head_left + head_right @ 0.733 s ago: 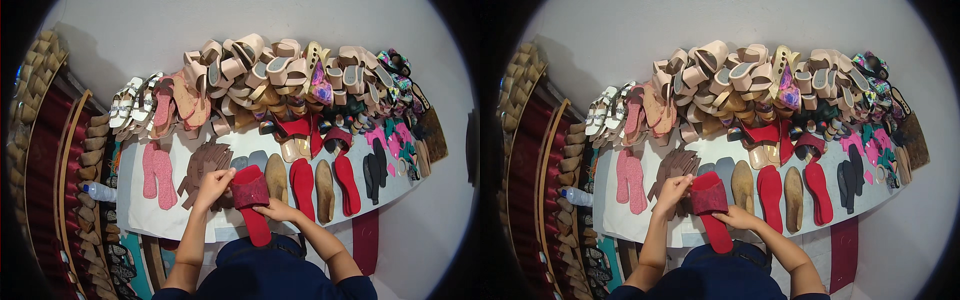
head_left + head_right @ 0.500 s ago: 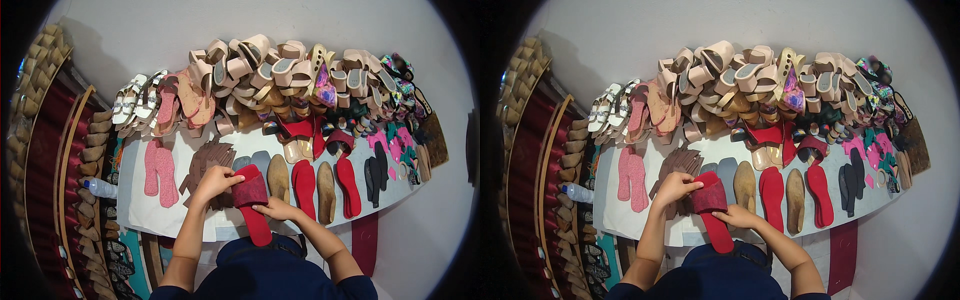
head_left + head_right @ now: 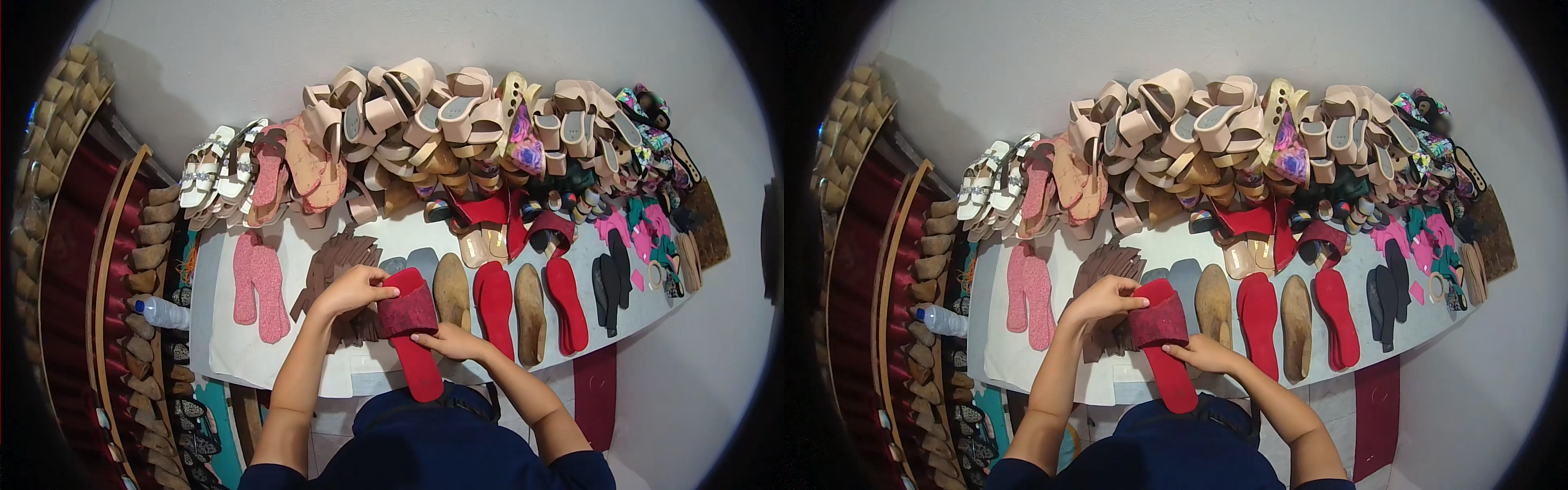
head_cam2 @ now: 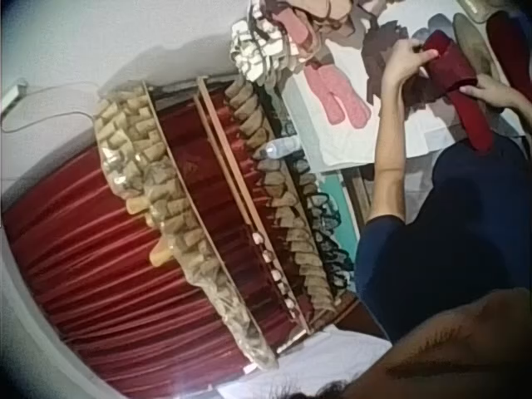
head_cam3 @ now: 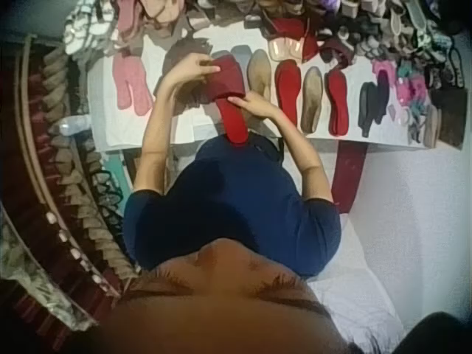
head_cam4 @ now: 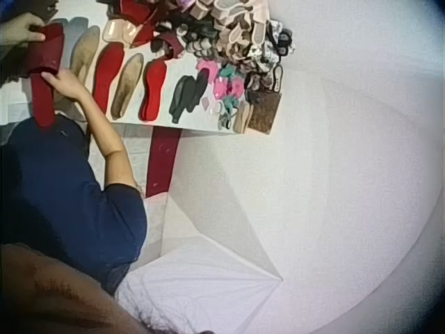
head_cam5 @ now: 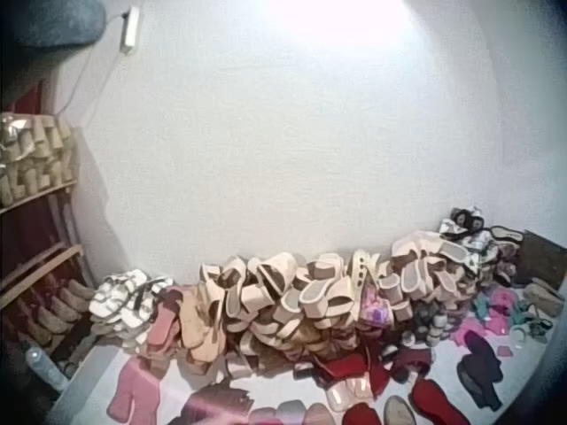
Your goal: Assembling the upper onto a wooden last for a sandal.
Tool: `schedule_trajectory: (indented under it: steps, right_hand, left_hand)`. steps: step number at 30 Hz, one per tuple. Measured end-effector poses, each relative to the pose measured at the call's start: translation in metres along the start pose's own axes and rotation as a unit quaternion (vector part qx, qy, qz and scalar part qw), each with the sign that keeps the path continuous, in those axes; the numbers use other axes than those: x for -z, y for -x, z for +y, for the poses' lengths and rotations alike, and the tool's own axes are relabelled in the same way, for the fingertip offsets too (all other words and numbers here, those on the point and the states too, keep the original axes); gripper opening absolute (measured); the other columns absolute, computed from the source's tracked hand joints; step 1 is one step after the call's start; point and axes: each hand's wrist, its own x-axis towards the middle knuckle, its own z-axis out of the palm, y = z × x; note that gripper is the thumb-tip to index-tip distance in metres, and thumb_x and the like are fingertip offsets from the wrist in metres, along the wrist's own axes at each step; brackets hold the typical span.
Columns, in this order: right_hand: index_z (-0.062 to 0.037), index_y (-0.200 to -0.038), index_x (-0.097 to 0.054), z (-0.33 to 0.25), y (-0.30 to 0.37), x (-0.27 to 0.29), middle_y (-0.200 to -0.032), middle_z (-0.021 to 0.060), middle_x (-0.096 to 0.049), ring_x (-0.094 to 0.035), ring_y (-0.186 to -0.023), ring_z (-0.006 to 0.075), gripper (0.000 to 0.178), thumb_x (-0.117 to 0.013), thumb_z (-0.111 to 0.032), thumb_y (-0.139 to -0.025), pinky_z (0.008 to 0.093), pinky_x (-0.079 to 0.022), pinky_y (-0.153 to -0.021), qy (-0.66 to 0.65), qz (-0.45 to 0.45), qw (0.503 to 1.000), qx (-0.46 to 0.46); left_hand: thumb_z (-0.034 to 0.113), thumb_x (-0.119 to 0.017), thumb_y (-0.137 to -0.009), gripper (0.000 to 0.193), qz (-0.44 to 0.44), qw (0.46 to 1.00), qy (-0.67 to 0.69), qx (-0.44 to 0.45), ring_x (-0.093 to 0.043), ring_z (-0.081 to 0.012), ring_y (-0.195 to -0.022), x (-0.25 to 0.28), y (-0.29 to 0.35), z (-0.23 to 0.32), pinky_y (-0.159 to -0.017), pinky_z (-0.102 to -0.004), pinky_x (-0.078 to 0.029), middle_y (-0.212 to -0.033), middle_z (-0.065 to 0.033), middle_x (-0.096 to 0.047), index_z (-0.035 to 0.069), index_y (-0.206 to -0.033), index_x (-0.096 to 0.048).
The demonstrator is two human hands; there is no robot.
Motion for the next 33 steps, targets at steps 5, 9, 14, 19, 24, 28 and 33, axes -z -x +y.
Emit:
schedule_trajectory:
  steps: [5,9,14,19,24,28,33]
  right_hand:
    - [0.0036,-0.085,-0.057,-0.01,0.002,0.004,-0.066,0.0123,-0.056,-0.054,-0.066,0.0208,0.058,-0.04,-0.052,-0.083,0.0316,-0.042,-0.064,-0.012,-0.014,0.999,-0.032]
    - [0.0058,-0.086,-0.057,0.018,-0.005,0.0,-0.07,0.0128,-0.057,-0.055,-0.069,0.0192,0.061,-0.039,-0.053,-0.083,0.0306,-0.043,-0.066,0.006,-0.025,0.997,-0.071]
    - [0.004,-0.091,-0.057,0.017,0.003,0.0,-0.079,0.009,-0.059,-0.054,-0.076,0.0143,0.052,-0.042,-0.045,-0.085,0.0269,-0.042,-0.07,-0.09,0.008,0.995,-0.044]
    - [0.0024,-0.099,-0.055,0.032,0.007,-0.006,-0.088,0.0055,-0.059,-0.052,-0.083,0.0109,0.044,-0.044,-0.038,-0.087,0.0246,-0.041,-0.074,-0.169,0.046,0.984,-0.038]
    - [0.0017,-0.089,-0.058,0.064,0.002,-0.026,-0.075,0.0037,-0.059,-0.053,-0.067,0.01,0.047,-0.042,-0.042,-0.087,0.0221,-0.041,-0.062,-0.255,0.152,0.955,-0.002]
    - [-0.0009,-0.083,-0.059,0.038,0.002,-0.022,-0.071,0.0021,-0.058,-0.052,-0.063,0.0081,0.044,-0.043,-0.042,-0.086,0.0208,-0.04,-0.059,-0.345,0.142,0.928,-0.001]
    - [-0.0018,-0.086,-0.059,0.028,0.005,-0.014,-0.075,0.0016,-0.059,-0.053,-0.064,0.007,0.04,-0.044,-0.039,-0.087,0.0211,-0.042,-0.06,-0.426,0.131,0.894,-0.045]
  left_hand:
    - [0.022,-0.067,-0.071,0.026,0.021,0.99,-0.112,0.079,-0.049,-0.0074,-0.053,-0.001,0.001,0.015,-0.051,-0.0222,-0.04,-0.056,-0.0029,-0.053,-0.003,-0.07,-0.059]
    - [0.023,-0.067,-0.071,0.026,0.023,0.991,-0.105,0.084,-0.05,-0.0079,-0.054,-0.004,-0.004,0.007,-0.051,-0.0223,-0.04,-0.059,-0.0024,-0.054,-0.002,-0.072,-0.06]
    - [0.033,-0.048,-0.086,0.039,0.027,0.97,0.231,0.072,-0.054,-0.0099,-0.08,-0.018,0.007,-0.014,-0.071,-0.0219,-0.044,-0.092,-0.0055,-0.058,-0.002,-0.101,-0.053]
    - [0.025,-0.045,-0.088,0.043,0.025,0.926,0.377,0.022,-0.049,-0.0145,-0.102,-0.062,0.034,-0.056,-0.084,-0.027,-0.041,-0.113,-0.0102,-0.05,-0.005,-0.119,-0.038]
    - [0.001,-0.051,-0.082,0.05,0.061,0.928,0.359,-0.074,-0.046,-0.0136,-0.105,-0.089,0.042,-0.062,-0.088,-0.025,-0.038,-0.119,-0.0111,-0.045,-0.005,-0.126,-0.028]
    - [0.0,-0.049,-0.081,0.048,0.113,0.946,0.295,-0.065,-0.047,-0.0138,-0.103,-0.083,0.043,-0.072,-0.086,-0.0261,-0.038,-0.118,-0.0117,-0.046,-0.003,-0.126,-0.032]
    - [-0.003,-0.053,-0.071,0.041,0.277,0.952,-0.066,-0.112,-0.054,-0.0175,-0.088,-0.091,0.04,-0.06,-0.075,-0.0271,-0.044,-0.101,-0.0131,-0.054,-0.001,-0.112,-0.047]
